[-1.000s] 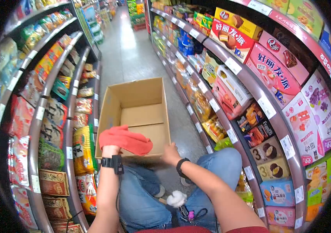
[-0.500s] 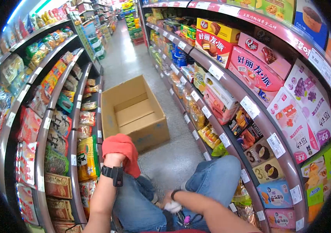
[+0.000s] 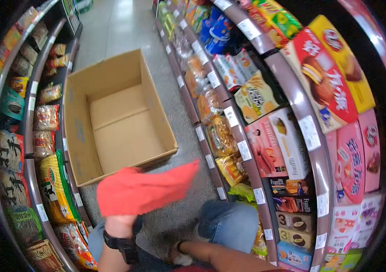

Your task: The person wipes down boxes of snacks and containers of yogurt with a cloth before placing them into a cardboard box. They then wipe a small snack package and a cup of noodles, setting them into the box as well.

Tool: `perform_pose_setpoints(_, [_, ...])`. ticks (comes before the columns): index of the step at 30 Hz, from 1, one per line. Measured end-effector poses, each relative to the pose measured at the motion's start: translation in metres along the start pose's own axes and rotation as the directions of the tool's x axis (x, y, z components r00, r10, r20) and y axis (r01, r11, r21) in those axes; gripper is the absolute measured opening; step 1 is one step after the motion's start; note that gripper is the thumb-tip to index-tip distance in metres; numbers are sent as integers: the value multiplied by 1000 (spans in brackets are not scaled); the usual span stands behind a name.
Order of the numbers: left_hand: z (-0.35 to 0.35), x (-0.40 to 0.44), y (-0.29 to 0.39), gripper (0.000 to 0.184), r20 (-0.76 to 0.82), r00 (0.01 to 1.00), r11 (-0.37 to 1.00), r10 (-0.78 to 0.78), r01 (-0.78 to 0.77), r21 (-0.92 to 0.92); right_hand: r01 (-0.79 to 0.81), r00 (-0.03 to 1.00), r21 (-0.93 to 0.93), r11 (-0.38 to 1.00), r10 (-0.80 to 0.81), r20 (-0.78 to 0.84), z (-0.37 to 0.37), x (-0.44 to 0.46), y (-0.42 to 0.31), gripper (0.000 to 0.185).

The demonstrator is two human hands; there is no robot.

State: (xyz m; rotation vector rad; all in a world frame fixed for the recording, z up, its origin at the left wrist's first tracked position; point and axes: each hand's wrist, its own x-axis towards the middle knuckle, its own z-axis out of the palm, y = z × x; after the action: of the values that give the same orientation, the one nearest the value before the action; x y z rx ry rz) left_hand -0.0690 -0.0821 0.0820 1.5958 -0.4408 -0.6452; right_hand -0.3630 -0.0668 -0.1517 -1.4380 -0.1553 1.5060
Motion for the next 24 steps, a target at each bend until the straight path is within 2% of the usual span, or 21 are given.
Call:
perform_pose_setpoints(1, [-8,13,-2,31,-2,1000,998,13,-13,69,-2,1000,8,1000,1,12,-7,0,-5,43])
perform_pose_setpoints(3, [-17,52,-6,33,53,999,1000,7,-7,-2,-5,1000,22,1000,5,12,-24,-2,-14,43])
perform_pose_setpoints(6, [-22,103,-5,36,72,997,952,10,13,-306,-12,999,-16,1000,11,-38,-62,-9,-21,43])
perform_pose_setpoints(7, [-20,118,-3,37,78,997,882,9,29,-471,-22,998,-42,999,19,-55,-78,-11,-21,44])
perform_pose_setpoints(9, [-16,144,3,39,111,992,623,58,51,-780,-40,993,-113,993,27,-114,-113,-4,-18,44])
perform_pose_setpoints(11, [-12,172,3,40,220,966,343,138,162,-925,-75,983,-188,979,41,-179,-147,5,-15,44])
perform_pose_setpoints(12, [-11,182,0,41,280,945,256,171,232,-939,-93,979,-228,969,47,-200,-160,8,-16,45])
perform_pose_setpoints(14, [-12,187,-3,43,277,950,263,142,234,-936,-114,973,-276,954,50,-227,-176,10,-20,45])
perform_pose_setpoints(16, [-10,168,-6,40,129,992,322,-1,123,-939,-102,974,-319,942,30,-223,-176,10,-23,46])
perform_pose_setpoints(21, [-9,142,20,34,-43,990,88,-134,-32,-996,-74,964,-449,890,-52,-262,-177,23,-11,48])
perform_pose_setpoints(22, [-8,140,26,32,-66,995,123,-69,-57,-991,-73,954,-484,872,-81,-290,-179,22,-12,49])
perform_pose_setpoints(23, [-10,142,29,28,-110,983,372,150,-159,-914,-80,938,-525,847,-114,-326,-182,21,-12,49])
perform_pose_setpoints(24, [-14,144,31,26,-93,928,565,360,-296,-770,-98,910,-548,831,-148,-388,-186,15,-16,50])
